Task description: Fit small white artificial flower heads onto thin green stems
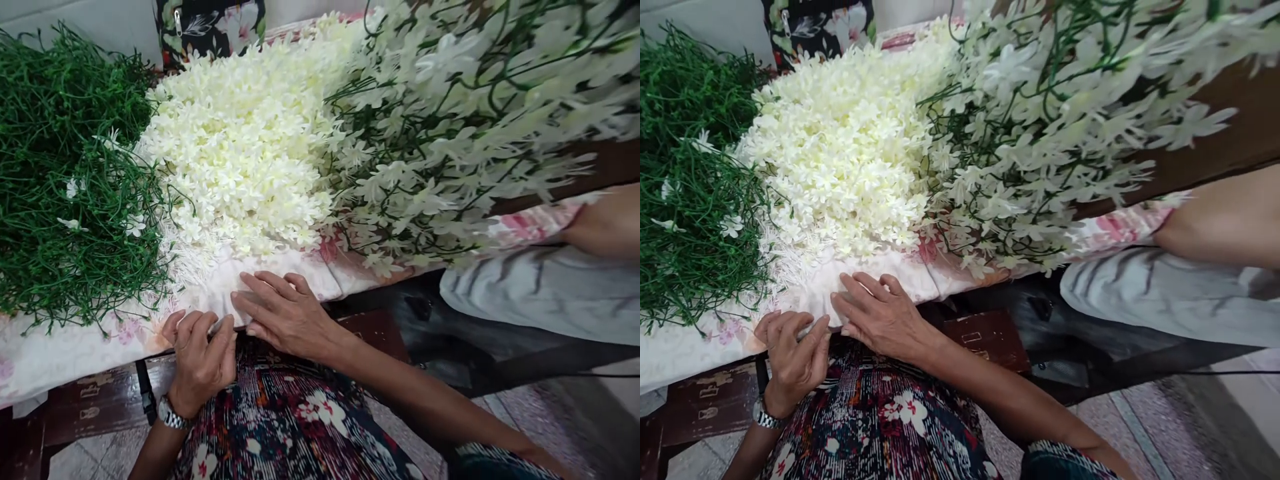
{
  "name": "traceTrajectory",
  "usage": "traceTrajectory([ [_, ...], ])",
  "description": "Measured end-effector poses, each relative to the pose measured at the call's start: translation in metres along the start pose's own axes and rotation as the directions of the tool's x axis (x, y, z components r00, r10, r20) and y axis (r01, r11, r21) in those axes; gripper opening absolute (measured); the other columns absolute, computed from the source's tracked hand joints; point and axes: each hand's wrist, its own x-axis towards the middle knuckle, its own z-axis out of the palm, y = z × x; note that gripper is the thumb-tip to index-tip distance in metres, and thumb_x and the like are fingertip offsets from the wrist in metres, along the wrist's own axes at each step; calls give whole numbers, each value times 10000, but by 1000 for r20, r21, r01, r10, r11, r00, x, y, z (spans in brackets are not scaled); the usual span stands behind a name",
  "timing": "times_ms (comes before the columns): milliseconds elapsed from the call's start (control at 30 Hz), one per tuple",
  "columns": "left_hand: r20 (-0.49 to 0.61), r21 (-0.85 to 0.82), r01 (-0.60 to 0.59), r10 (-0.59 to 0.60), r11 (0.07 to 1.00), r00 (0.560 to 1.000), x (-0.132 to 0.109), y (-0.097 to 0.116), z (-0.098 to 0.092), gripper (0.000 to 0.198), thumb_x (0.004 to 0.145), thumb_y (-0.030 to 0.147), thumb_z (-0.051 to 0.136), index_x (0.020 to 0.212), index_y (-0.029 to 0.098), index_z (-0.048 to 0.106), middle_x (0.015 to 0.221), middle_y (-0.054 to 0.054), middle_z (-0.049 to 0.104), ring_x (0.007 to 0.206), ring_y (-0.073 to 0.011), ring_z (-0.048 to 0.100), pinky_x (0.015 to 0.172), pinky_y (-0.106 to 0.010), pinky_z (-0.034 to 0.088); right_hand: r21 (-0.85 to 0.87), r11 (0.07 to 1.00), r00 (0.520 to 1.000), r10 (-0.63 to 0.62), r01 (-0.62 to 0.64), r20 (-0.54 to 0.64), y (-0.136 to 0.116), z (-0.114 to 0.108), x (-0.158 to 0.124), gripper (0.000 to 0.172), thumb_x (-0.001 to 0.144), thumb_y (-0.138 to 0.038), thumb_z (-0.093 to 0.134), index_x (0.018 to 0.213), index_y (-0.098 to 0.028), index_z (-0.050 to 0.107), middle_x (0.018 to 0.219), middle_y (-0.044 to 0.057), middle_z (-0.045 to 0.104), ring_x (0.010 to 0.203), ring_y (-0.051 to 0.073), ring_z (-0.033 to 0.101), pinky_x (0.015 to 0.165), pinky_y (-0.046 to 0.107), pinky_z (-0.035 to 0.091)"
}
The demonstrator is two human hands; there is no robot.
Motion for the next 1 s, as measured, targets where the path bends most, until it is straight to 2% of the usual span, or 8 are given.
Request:
traceTrajectory([
  [167,-63,-9,42,-42,999,997,-1,-5,-2,260,632,88,616,875,182,610,783,-58,559,787,-195,491,790,-433,354,-11,999,983,44,-47,-178,9,-8,-7,392,797,-408,443,1129,-206,496,1194,75,495,1085,205,392,844,340,294],
  [267,-44,3,33,-32,999,998,0,-5,-4,257,632,104,623,876,187,609,792,-55,551,796,-197,486,787,-429,357,14,998,975,57,-55,-216,13,-8,-22,332,792,-365,461,1054,-182,549,1101,64,558,1035,190,425,827,320,308],
  [400,57,2,-21,21,1000,998,5,3,-2,268,662,158,614,929,183,598,849,-65,537,841,-210,473,815,-440,345,10,998,985,63,-62,-163,11,-1,-31,317,784,-354,481,1049,-198,554,1104,51,564,1030,193,427,841,341,289],
  [567,179,-16,-77,79,997,981,14,11,1,265,699,180,578,965,181,583,888,-67,548,874,-215,463,854,-455,314,-61,994,992,89,-94,-87,7,1,-13,392,804,-409,428,1131,-206,498,1225,73,475,1094,219,380,860,368,262],
  [733,196,-14,-84,86,996,977,15,12,4,260,715,201,560,974,190,577,901,-63,545,879,-216,460,857,-458,296,-52,989,980,127,-136,-152,14,-5,-21,362,793,-377,459,1092,-185,528,1182,80,496,1081,218,384,866,355,269],
  [867,221,-26,-91,94,996,971,15,14,7,281,722,207,552,1003,193,564,928,-66,539,899,-217,454,871,-459,278,-57,989,987,131,-137,-97,14,-2,-29,336,799,-368,452,1078,-200,537,1167,76,506,1074,217,385,860,358,261],
  [1000,236,-9,-86,86,996,968,18,16,7,253,731,215,547,981,180,570,921,-67,540,906,-216,447,882,-467,263,-95,987,991,123,-128,-53,10,2,-16,374,815,-401,410,1130,-219,494,1232,81,460,1100,225,363,858,373,246],
])
